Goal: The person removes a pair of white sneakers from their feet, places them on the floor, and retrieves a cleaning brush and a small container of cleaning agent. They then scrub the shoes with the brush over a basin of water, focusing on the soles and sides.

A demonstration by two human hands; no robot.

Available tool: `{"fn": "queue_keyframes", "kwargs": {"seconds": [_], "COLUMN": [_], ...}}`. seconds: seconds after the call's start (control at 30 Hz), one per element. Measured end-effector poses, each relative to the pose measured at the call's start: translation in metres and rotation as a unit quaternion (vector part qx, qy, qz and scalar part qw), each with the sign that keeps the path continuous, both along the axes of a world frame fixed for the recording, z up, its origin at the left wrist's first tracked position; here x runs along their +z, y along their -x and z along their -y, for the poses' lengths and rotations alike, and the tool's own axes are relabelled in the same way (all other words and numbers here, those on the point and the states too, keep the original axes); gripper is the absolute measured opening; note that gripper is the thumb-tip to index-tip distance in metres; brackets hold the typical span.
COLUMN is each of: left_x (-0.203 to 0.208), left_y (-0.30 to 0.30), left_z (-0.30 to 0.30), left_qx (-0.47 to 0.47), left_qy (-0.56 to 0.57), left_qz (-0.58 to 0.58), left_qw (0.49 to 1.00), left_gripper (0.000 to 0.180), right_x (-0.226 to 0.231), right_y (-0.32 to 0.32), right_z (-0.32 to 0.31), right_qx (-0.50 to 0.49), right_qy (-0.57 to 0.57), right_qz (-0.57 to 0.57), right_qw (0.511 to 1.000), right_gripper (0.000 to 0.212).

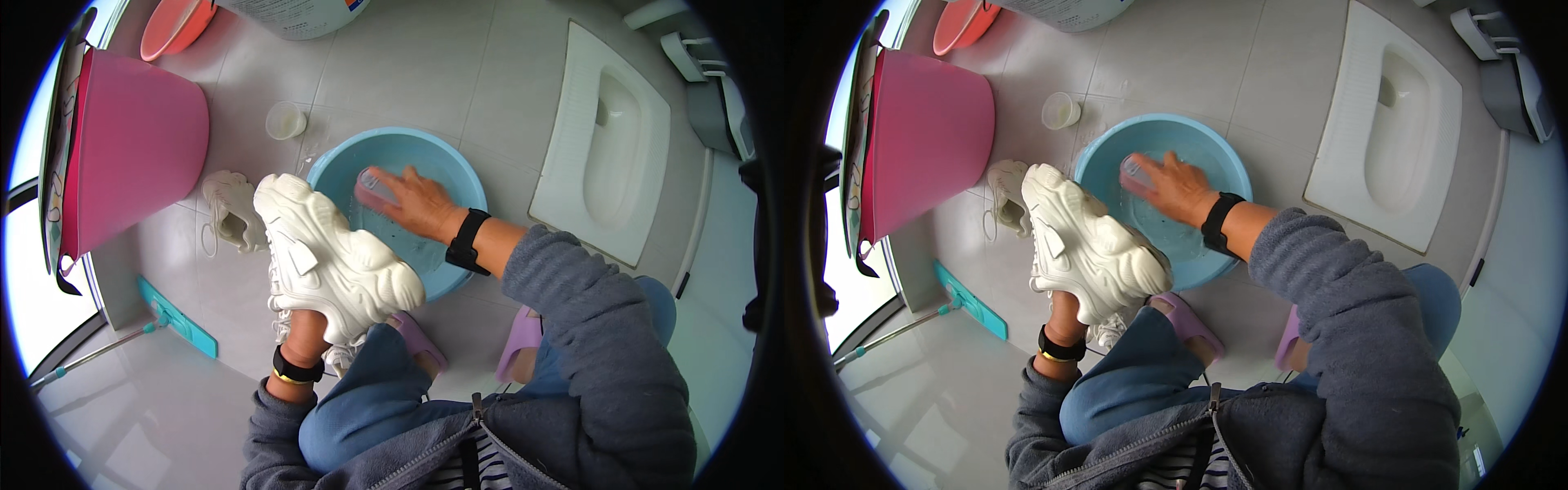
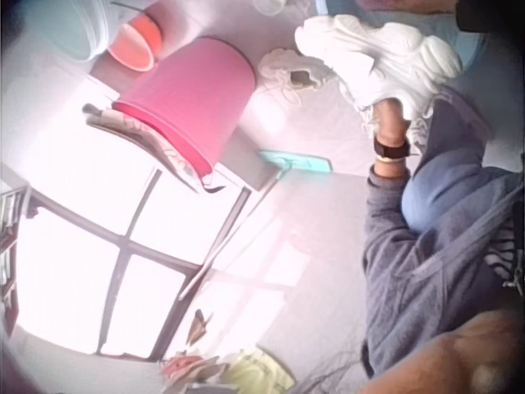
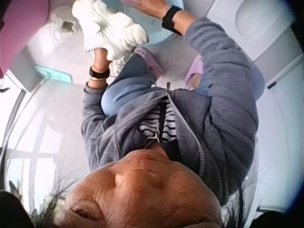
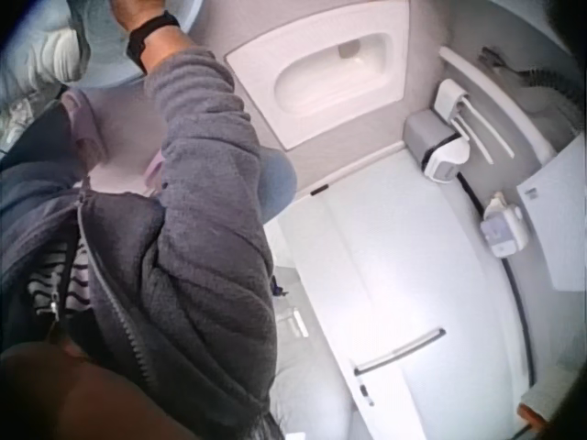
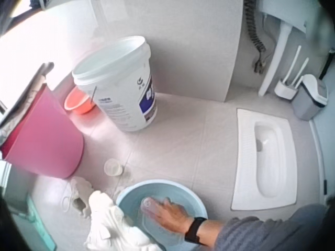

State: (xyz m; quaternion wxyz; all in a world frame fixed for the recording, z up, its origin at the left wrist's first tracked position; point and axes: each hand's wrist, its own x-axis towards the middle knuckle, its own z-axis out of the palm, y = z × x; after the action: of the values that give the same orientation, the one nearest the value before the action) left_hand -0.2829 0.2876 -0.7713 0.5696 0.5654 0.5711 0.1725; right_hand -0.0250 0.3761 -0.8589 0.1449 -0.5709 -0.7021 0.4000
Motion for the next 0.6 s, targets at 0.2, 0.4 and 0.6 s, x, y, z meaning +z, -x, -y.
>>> {"fn": "queue_keyframes", "kwargs": {"seconds": [0.2, 0.4, 0.6], "left_x": [0.005, -0.015, -0.025], "left_y": [0.031, 0.045, 0.042], "left_z": [-0.002, -0.020, -0.036], "left_qx": [0.230, 0.212, -0.046], "left_qy": [0.083, 0.101, -0.120], "left_qz": [0.232, 0.280, -0.058], "left_qw": [0.941, 0.931, 0.990], "left_gripper": [0.060, 0.054, 0.059], "right_x": [-0.004, 0.061, 0.037], "right_y": [-0.020, -0.015, 0.004], "right_z": [0.001, 0.012, 0.005], "right_qx": [0.022, -0.019, -0.026], "right_qy": [0.105, 0.230, 0.185], "right_qz": [-0.138, -0.451, -0.373], "right_qw": [0.985, 0.862, 0.909], "right_gripper": [0.062, 0.064, 0.063]}}
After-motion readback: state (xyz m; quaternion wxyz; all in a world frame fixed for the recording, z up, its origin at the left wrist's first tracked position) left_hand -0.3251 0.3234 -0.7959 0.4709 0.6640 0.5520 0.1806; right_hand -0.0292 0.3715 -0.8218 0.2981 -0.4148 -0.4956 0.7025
